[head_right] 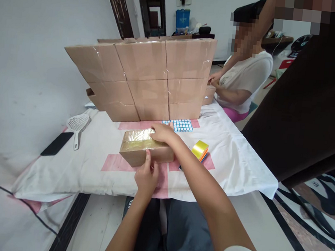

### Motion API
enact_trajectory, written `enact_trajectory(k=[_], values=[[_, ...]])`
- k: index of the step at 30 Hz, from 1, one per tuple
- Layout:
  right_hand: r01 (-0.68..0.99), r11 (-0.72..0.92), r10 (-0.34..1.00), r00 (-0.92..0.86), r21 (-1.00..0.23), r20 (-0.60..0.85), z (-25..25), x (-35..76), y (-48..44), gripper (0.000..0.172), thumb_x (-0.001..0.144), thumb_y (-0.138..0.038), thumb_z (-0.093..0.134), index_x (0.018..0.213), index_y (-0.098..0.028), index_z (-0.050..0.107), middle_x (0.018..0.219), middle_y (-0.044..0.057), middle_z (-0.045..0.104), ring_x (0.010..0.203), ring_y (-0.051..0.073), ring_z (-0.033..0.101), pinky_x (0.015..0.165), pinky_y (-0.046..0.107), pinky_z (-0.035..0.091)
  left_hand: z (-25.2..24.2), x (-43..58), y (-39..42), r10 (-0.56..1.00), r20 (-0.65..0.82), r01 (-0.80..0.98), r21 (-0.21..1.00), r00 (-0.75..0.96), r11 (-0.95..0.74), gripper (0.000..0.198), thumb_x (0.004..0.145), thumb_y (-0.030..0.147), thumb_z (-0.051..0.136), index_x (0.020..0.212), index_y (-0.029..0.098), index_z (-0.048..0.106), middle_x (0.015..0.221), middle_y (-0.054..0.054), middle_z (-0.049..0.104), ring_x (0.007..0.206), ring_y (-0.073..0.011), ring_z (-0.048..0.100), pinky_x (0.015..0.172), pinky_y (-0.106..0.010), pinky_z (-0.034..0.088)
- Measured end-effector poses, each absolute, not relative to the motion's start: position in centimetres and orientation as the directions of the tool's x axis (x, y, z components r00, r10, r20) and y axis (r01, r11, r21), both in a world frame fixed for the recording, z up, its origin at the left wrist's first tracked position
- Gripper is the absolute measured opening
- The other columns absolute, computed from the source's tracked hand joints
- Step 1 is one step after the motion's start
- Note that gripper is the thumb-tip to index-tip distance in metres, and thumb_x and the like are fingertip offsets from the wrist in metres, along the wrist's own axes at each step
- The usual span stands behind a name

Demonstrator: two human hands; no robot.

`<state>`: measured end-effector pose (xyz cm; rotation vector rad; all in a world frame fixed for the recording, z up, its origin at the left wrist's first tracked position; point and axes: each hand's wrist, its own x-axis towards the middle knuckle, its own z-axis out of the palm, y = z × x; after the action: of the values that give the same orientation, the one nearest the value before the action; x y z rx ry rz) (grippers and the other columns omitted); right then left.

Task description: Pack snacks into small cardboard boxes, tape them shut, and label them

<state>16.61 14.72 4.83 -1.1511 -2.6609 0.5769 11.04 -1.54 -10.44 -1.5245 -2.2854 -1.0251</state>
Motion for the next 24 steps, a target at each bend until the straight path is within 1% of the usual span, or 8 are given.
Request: enact_trajectory(k=[3, 6, 11, 13, 15, 20, 22, 24], values=[[0.689, 0.593, 0.756, -0.654, -0.417, -0.007, 4.9, 16.7, 14.3, 0.019, 0.087, -0.032, 0.061, 0.102, -0.022, 0.065, 0.115, 0.008, 0.074, 0.108, 0.031, 0.064, 0.094, 0.042, 0.034, -9.9, 11.3, -2.0, 0.721, 0.482, 0.834, 0.492, -0.499, 0.248, 0.058, 0.096, 0.028, 0.049, 0.152, 0.016, 0.045, 0.064, -0.001, 0.066, 0.059, -0.0173, 0.062, 0.061, -0.027, 0.04], [0.717, 0.553, 0.784, -0.62, -0.425, -0.024, 4.9, 16.8, 13.7, 0.019, 0.087, -0.033, 0.059, 0.103, -0.023, 0.064, 0.111, 0.008, 0.074, 0.104, 0.031, 0.065, 0.092, 0.043, 0.035, -9.6, 11.2, -2.6, 0.708, 0.446, 0.796, 0.538, -0.548, 0.277, 0.061, 0.094, 0.029, 0.051, 0.154, 0.017, 0.042, 0.06, 0.001, 0.064, 0.056, -0.0165, 0.059, 0.058, -0.026, 0.037], [0.721, 0.503, 0.813, -0.582, -0.477, -0.021, 4.8, 17.4, 12.9, 0.02, 0.089, -0.033, 0.055, 0.103, -0.023, 0.066, 0.109, 0.009, 0.074, 0.095, 0.028, 0.066, 0.076, 0.035, 0.042, -9.4, 10.6, -3.5, 0.692, 0.44, 0.769, 0.58, -0.573, 0.268, 0.064, 0.093, 0.029, 0.052, 0.155, 0.017, 0.04, 0.061, 0.002, 0.063, 0.055, -0.0152, 0.058, 0.057, -0.025, 0.037], [0.699, 0.501, 0.81, -0.586, -0.511, -0.007, 4.7, 17.8, 12.8, 0.02, 0.09, -0.034, 0.056, 0.1, -0.023, 0.068, 0.107, 0.009, 0.075, 0.093, 0.027, 0.066, 0.073, 0.033, 0.043, -9.4, 10.4, -3.9, 0.69, 0.445, 0.763, 0.598, -0.571, 0.245, 0.064, 0.093, 0.029, 0.052, 0.155, 0.018, 0.041, 0.061, 0.003, 0.062, 0.055, -0.0146, 0.057, 0.058, -0.025, 0.038], [0.658, 0.508, 0.801, -0.598, -0.556, 0.024, 4.5, 18.3, 12.7, 0.02, 0.09, -0.036, 0.058, 0.1, -0.023, 0.071, 0.106, 0.007, 0.075, 0.094, 0.025, 0.067, 0.074, 0.031, 0.045, -9.3, 10.2, -4.3, 0.691, 0.451, 0.756, 0.619, -0.565, 0.214, 0.062, 0.094, 0.029, 0.051, 0.154, 0.017, 0.041, 0.061, 0.003, 0.062, 0.054, -0.014, 0.057, 0.059, -0.025, 0.039], [0.56, 0.5, 0.824, -0.542, -0.66, 0.165, 3.9, 19.9, 13.1, 0.033, 0.092, -0.035, 0.059, 0.123, -0.027, 0.068, 0.123, 0.003, 0.072, 0.107, 0.021, 0.066, 0.09, 0.03, 0.047, -9.4, 9.2, -5.0, 0.64, 0.518, 0.726, 0.681, -0.568, 0.094, 0.064, 0.095, 0.029, 0.05, 0.156, 0.017, 0.037, 0.073, 0.002, 0.069, 0.062, -0.0137, 0.061, 0.067, -0.026, 0.048], [0.54, 0.485, 0.843, -0.499, -0.688, 0.202, 3.8, 20.9, 13.7, 0.032, 0.093, -0.033, 0.059, 0.122, -0.025, 0.068, 0.122, 0.004, 0.073, 0.108, 0.021, 0.067, 0.092, 0.03, 0.047, -9.4, 8.6, -5.1, 0.624, 0.549, 0.735, 0.675, -0.556, 0.062, 0.066, 0.094, 0.029, 0.05, 0.157, 0.017, 0.035, 0.075, 0.002, 0.069, 0.063, -0.0138, 0.061, 0.069, -0.027, 0.05], [0.531, 0.459, 0.864, -0.454, -0.713, 0.218, 3.9, 22.1, 14.8, 0.029, 0.093, -0.03, 0.058, 0.118, -0.023, 0.07, 0.117, 0.004, 0.074, 0.105, 0.02, 0.067, 0.092, 0.029, 0.048, -9.3, 8.0, -5.0, 0.634, 0.581, 0.769, 0.638, -0.511, 0.035, 0.063, 0.094, 0.028, 0.05, 0.155, 0.017, 0.039, 0.073, 0.002, 0.068, 0.062, -0.0135, 0.06, 0.068, -0.026, 0.05]])
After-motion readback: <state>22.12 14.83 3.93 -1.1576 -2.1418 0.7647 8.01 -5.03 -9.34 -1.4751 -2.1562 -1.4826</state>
